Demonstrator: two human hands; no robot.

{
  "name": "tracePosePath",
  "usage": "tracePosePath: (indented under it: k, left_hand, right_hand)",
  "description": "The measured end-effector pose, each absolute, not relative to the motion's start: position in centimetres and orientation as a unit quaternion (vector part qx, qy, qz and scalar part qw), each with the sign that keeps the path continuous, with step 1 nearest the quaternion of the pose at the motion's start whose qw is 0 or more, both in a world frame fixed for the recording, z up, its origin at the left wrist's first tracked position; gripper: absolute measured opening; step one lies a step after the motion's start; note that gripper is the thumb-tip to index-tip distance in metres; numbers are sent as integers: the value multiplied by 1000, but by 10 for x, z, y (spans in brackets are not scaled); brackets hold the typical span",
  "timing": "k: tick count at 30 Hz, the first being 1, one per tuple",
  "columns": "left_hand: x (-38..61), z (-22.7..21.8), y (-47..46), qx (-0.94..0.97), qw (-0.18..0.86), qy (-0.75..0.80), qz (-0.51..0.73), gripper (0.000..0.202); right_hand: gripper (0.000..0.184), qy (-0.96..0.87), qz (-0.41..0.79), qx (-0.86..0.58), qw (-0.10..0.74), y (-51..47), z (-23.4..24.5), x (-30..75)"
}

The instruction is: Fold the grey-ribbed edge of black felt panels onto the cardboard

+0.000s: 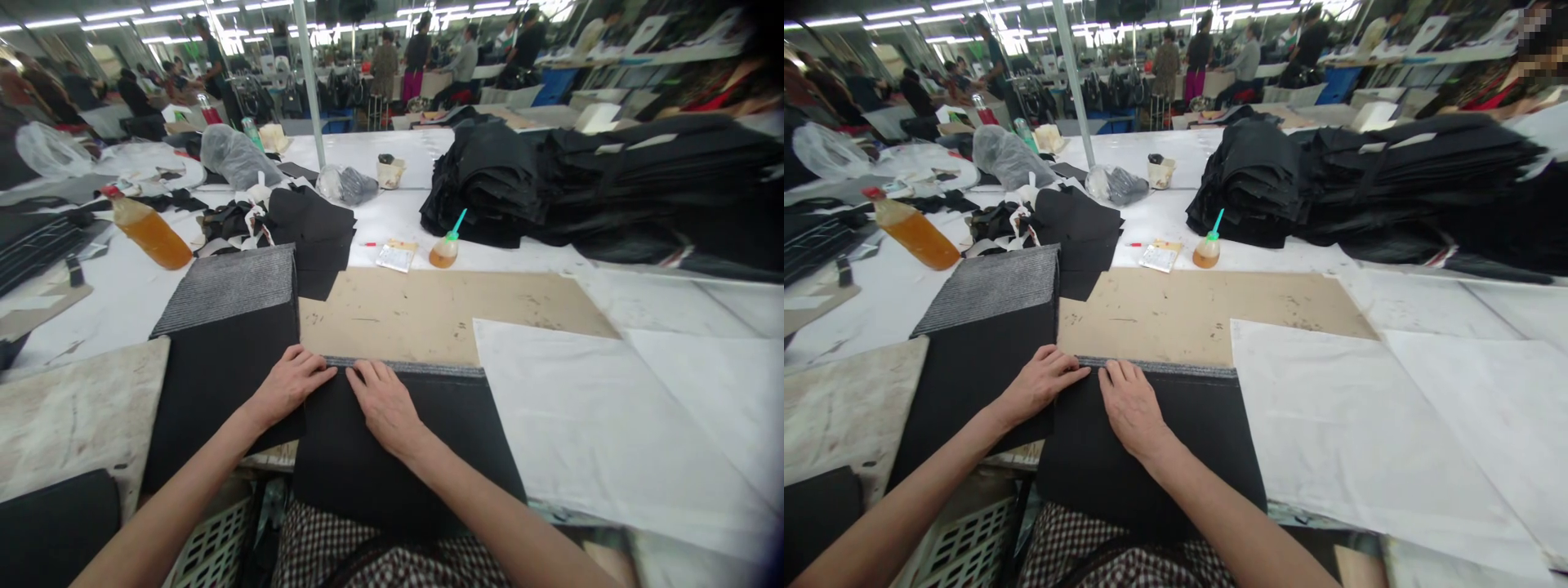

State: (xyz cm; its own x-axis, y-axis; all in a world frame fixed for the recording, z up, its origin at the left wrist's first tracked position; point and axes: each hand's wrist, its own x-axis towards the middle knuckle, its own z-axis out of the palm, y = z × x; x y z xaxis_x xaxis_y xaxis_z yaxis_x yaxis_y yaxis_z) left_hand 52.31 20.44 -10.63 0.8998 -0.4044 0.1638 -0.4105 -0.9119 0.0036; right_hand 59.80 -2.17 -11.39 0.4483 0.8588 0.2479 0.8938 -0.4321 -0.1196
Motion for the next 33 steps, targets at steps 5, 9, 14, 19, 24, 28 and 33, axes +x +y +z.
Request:
tracePosePath:
  k: [5,9,14,19,24,28,33]
  left_hand:
    - [519,-111,214,977,62,-175,100,32]
    - [515,-116,219,977,78,-164,109,31]
    - [512,-111,219,976,39,-189,101,32]
    - [503,-93,216,979,-16,-186,77,29]
    - [500,-97,183,987,-29,-102,120,30]
    - [500,-120,151,987,-35,-52,145,32]
    - [499,-125,144,987,-49,-48,142,32]
  right_hand:
    - [40,-533,-73,-832,135,-7,-123,593]
    - [44,-535,-77,-830,139,-5,-125,592]
    - [46,-530,-82,-833,136,-4,-122,590]
    - [47,-529,-87,-834,135,-4,-123,588]
    - [36,-519,-106,-838,133,-8,-119,583]
    - [31,-526,-104,-834,133,-28,-118,587]
    - [43,-482,-84,-863,125,-103,-119,607]
